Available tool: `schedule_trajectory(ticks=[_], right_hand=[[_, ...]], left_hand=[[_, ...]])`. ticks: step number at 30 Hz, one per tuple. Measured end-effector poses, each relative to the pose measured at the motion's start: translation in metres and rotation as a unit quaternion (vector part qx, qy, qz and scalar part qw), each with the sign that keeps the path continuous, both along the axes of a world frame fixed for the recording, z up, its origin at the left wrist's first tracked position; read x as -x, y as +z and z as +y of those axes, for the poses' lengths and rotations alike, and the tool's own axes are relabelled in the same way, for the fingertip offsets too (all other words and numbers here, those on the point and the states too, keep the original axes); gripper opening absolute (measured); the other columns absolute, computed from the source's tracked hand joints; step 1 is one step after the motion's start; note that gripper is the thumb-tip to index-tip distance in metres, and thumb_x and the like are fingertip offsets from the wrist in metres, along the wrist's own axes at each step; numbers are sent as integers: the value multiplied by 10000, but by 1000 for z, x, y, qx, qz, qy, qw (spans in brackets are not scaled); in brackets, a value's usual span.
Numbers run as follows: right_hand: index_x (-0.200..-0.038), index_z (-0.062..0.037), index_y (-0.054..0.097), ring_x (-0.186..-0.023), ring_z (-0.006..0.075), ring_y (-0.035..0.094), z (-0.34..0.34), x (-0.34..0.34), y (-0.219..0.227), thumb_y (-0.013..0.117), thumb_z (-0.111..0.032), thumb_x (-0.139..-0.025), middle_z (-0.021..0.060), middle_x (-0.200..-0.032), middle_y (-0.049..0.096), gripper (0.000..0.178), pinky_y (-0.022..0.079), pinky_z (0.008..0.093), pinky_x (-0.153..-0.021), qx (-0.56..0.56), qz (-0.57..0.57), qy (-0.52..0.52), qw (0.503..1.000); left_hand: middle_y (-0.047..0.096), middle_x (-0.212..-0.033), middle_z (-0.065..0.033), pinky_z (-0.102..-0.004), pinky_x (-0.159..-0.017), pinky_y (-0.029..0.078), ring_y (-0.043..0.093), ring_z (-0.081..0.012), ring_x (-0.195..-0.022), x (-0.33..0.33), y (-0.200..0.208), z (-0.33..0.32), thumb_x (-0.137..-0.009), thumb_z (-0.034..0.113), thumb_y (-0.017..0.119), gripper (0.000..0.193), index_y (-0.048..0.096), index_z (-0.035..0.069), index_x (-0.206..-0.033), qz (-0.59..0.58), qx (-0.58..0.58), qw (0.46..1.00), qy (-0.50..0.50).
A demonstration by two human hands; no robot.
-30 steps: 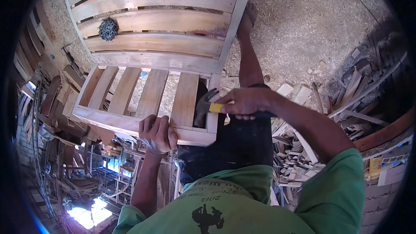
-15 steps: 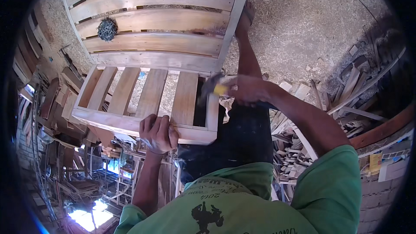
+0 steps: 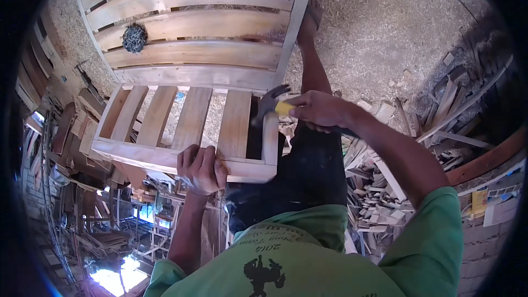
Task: The person assembles a wooden chair frame by positioning slats and hammering nails to secure them. They repeatedly pick up nails from a pile on the frame and drive them into the wood using a hammer.
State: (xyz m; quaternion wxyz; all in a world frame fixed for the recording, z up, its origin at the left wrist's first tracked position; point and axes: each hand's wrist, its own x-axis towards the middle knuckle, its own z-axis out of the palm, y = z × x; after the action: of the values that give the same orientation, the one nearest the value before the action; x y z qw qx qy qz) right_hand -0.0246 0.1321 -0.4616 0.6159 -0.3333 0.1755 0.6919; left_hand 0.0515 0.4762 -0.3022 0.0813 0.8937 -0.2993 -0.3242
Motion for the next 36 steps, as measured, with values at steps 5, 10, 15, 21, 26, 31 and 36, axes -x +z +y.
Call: schedule_trajectory(ticks=[5, 10, 15, 21, 26, 31, 36], right_hand=[[-1667, -200, 508, -562, 75, 570, 14, -16, 36, 547, -347, -1164, -20, -684, 571, 526, 526, 273, -540, -79, 13, 84, 993], [-1636, -192, 545, -563, 112, 628, 15, 3, 33, 552, -375, -1168, 12, -718, 630, 503, 563, 299, -547, 0, 23, 77, 997], [-1629, -206, 563, -532, 101, 572, -2, 5, 41, 598, -346, -1151, 17, -741, 630, 499, 499, 290, -503, -30, 2, 48, 998], [-1595, -182, 605, -547, 88, 546, 4, 1, 63, 626, -350, -1133, -12, -738, 601, 492, 488, 285, -524, -30, -1, 20, 999], [-1599, -160, 601, -567, 83, 544, 19, 2, 67, 649, -322, -1123, -19, -712, 596, 505, 468, 282, -527, 73, 20, -29, 997], [-1566, -101, 629, -560, 83, 548, 12, 21, 77, 679, -305, -1109, 6, -720, 644, 502, 457, 276, -526, -37, 86, -91, 991], [-1555, -90, 637, -565, 64, 546, 27, 20, 85, 685, -296, -1106, -11, -714, 628, 497, 433, 259, -512, 54, 129, -204, 969]], left_hand=[[632, -780, -113, -499, -781, 478, 650, -365, -846, -3, 4, 2, -831, 285, 609, 279, 698, 41, -934, -8, 11, 1000, -2], [686, -806, -64, -475, -745, 520, 688, -316, -860, -5, 4, 1, -831, 299, 619, 213, 700, 106, -872, -11, 14, 1000, 1], [742, -1050, -142, -444, -836, 583, 727, -311, -926, -20, 11, -17, -883, 217, 711, 370, 736, -3, -1179, 29, 11, 998, 63], [720, -1048, -157, -385, -872, 570, 700, -238, -911, -116, -44, 0, -1042, 173, 724, 301, 692, -30, -1263, -15, 29, 930, 367], [725, -1102, -173, -442, -871, 570, 705, -304, -940, -234, -142, 64, -1014, 200, 710, 366, 706, -14, -1311, -126, 45, 910, 393], [759, -1101, -177, -442, -850, 566, 733, -311, -934, -269, -186, 76, -990, 243, 749, 312, 773, 22, -1210, -41, 39, 928, 367], [781, -885, -159, -437, -791, 560, 742, -304, -809, -286, -195, 91, -960, 257, 760, 252, 810, 31, -1062, -66, 15, 944, 324]])
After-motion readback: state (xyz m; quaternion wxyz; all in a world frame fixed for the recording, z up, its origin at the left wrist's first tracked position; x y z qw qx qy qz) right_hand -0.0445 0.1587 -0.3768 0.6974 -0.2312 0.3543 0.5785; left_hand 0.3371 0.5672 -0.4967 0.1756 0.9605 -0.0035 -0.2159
